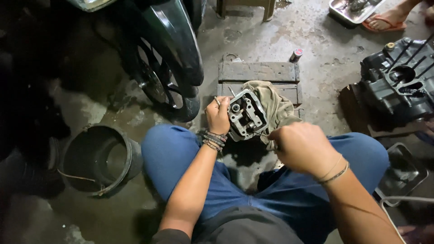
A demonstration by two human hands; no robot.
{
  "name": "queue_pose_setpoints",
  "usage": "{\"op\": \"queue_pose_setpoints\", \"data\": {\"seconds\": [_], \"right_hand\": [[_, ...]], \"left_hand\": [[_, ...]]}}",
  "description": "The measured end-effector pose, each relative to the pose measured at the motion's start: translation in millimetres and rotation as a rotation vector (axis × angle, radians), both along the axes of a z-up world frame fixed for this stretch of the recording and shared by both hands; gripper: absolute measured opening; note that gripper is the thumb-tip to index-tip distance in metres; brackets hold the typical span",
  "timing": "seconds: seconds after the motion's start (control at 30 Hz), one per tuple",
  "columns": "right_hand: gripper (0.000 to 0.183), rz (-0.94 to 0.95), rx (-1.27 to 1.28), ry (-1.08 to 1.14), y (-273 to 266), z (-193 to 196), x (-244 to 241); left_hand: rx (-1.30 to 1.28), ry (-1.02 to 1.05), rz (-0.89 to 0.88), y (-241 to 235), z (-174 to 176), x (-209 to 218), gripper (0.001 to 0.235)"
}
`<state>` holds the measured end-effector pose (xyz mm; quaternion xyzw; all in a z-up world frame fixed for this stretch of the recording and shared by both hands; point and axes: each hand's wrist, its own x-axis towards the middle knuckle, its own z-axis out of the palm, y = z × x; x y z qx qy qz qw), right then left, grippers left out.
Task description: Adjusting the valve springs and clearances on a motorcycle cylinder head using a hand tool.
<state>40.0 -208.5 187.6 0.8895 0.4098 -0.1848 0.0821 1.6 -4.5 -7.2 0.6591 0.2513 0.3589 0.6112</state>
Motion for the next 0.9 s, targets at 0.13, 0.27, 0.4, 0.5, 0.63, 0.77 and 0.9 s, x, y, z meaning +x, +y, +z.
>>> {"op": "queue_pose_setpoints", "data": {"seconds": [0.13, 0.27, 0.4, 0.5, 0.63, 0.77, 0.9], "right_hand": [[0.024, -0.021, 0.108, 0.131, -1.1, 10.5, 0.3], [0.028, -0.141, 0.396, 0.323, -4.8, 14.1, 7.2], [0.017, -0.310, 0.789, 0.394, -18.7, -24.3, 16.9], [0.018, -0.412, 1.130, 0.528, -17.3, -38.8, 5.5], [0.028, -0.429, 1.290, 0.659, -15.4, -70.8, 6.7], [0.014, -0.309, 1.397, 0.538, -5.7, -100.1, -0.9], [0.011, -0.176, 1.340, 0.391, 5.4, -127.3, -3.1]], "left_hand": [[-0.041, -0.007, -0.008, 3.8, -2.2, 2.8, 0.032], [-0.071, 0.034, 0.002, 8.5, -15.7, 2.1, 0.033], [-0.096, 0.066, 0.030, 12.2, -24.6, 6.1, 0.033], [-0.100, 0.097, 0.045, 10.4, -19.1, 2.4, 0.033], [-0.110, 0.090, 0.051, 9.2, -16.2, 4.6, 0.032], [-0.114, 0.090, 0.058, 9.5, -10.4, 2.2, 0.032], [-0.103, 0.067, 0.063, 10.0, -18.7, 4.6, 0.032]]}}
